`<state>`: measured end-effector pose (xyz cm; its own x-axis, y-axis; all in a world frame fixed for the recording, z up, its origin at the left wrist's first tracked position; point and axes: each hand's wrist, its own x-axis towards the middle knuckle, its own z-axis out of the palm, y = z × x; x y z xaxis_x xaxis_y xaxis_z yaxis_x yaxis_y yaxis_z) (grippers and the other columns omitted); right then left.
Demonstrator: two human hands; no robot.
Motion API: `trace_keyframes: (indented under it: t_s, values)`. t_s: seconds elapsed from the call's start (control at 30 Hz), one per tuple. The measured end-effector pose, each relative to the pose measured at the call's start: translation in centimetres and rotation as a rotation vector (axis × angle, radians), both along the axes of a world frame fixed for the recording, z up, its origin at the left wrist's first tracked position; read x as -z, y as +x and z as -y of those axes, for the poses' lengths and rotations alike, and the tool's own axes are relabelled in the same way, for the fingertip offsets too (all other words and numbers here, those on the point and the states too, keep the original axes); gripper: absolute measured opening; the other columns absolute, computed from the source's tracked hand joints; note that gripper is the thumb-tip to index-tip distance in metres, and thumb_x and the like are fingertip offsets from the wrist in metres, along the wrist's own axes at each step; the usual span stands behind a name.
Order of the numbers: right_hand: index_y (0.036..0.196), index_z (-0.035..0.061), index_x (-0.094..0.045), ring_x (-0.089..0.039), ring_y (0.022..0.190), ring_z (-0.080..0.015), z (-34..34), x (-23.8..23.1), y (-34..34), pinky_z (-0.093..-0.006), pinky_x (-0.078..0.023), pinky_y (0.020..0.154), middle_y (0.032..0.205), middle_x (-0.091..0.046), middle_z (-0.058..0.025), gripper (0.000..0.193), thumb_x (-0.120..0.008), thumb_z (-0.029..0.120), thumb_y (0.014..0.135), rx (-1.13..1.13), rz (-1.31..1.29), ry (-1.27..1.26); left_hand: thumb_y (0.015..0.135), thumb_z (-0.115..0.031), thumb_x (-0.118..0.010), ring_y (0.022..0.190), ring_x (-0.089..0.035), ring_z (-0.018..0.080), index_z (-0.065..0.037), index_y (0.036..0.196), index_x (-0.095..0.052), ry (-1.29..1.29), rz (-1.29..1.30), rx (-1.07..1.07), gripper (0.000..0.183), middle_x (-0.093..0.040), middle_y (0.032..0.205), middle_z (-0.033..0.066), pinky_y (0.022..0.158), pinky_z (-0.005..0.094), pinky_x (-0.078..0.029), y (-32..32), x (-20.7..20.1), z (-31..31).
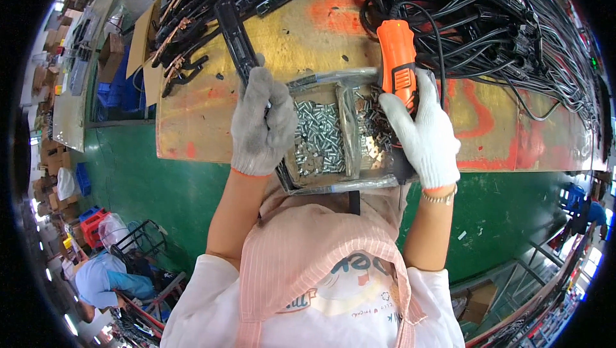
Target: The person attaches screws to a metal fixture on a wire harness bundle using an electric screwdriver.
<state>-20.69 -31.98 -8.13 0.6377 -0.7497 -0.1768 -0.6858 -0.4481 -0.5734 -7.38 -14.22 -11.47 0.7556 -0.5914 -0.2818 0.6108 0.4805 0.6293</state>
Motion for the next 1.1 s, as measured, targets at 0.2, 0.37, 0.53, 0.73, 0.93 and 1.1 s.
trace_keyframes:
  t_s: [0.2,0.37,0.53,0.73,0.93,1.1]
  values:
    - [0.13,-0.0002,-0.047,-0.06,0.077,-0.0162,0.3,0.0,-2.5,-0.0289,-0.051,0.068,0.099,-0.062,-0.0084,0.056,-0.07,0.016,0.081,0.051,0.533,0.439,0.102,-0.033,-0.048,0.035,-0.035,0.0068,-0.023,0.123,-0.054,-0.021,0.094,0.015,0.024,-0.039,0.054,-0.0025,0.031,0.0218,-0.028,0.1,-0.2,-0.2]
    - [0.14,0.0026,-0.032,-0.054,0.081,-0.018,-0.3,-4.4,-2.1,-0.0315,-0.052,0.066,0.117,-0.05,-0.0129,0.068,-0.068,0.017,0.083,-0.113,1.462,0.715,0.099,-0.026,-0.055,0.033,-0.037,0.0076,-0.021,0.125,-0.051,-0.112,-0.064,0.128,0.027,-0.045,0.053,-0.0011,0.03,0.0215,-0.03,0.1,0.3,-0.6]
    - [0.13,0.0055,-0.04,-0.042,0.065,-0.0095,-2.6,-3.7,-2.8,-0.0191,-0.04,0.053,0.107,-0.052,-0.0066,0.049,-0.065,0.01,0.088,-0.219,1.605,0.827,0.093,-0.009,-0.061,0.033,-0.038,0.0083,-0.02,0.125,-0.05,0.171,0.053,-0.03,0.036,-0.044,0.051,-0.0016,0.03,0.023,-0.03,-0.2,-1.5,0.4]
    - [0.145,0.0104,-0.024,-0.039,0.053,-0.0085,-4.3,-2.6,0.2,-0.0204,-0.033,0.036,0.125,-0.05,-0.0174,0.073,-0.054,-0.003,0.079,-0.198,1.689,0.504,0.091,-0.005,-0.062,0.036,-0.042,0.0093,-0.017,0.128,-0.046,0.171,0.024,-0.037,0.041,-0.05,0.06,0.0009,0.031,0.023,-0.032,-0.2,-1.6,0.4]
    - [0.149,0.0186,-0.017,-0.041,0.051,-0.012,-4.6,-0.9,0.6,-0.0234,-0.037,0.038,0.13,-0.048,-0.0146,0.095,-0.056,-0.01,0.068,-0.245,1.616,0.439,0.089,-0.002,-0.064,0.038,-0.04,0.0078,-0.016,0.129,-0.044,0.231,0.005,-0.061,0.046,-0.05,0.062,-0.0011,0.032,0.0226,-0.031,0.0,-1.6,0.7]
    - [0.15,0.0216,-0.016,-0.045,0.049,-0.0153,-5.8,0.2,1.3,-0.0262,-0.04,0.04,0.113,-0.055,-0.0118,0.107,-0.064,-0.012,0.06,-0.199,1.576,0.434,0.088,-0.003,-0.065,0.041,-0.042,0.0067,-0.015,0.128,-0.044,0.222,-0.002,-0.026,0.047,-0.049,0.062,-0.003,0.033,0.0223,-0.032,0.2,-1.1,0.4]
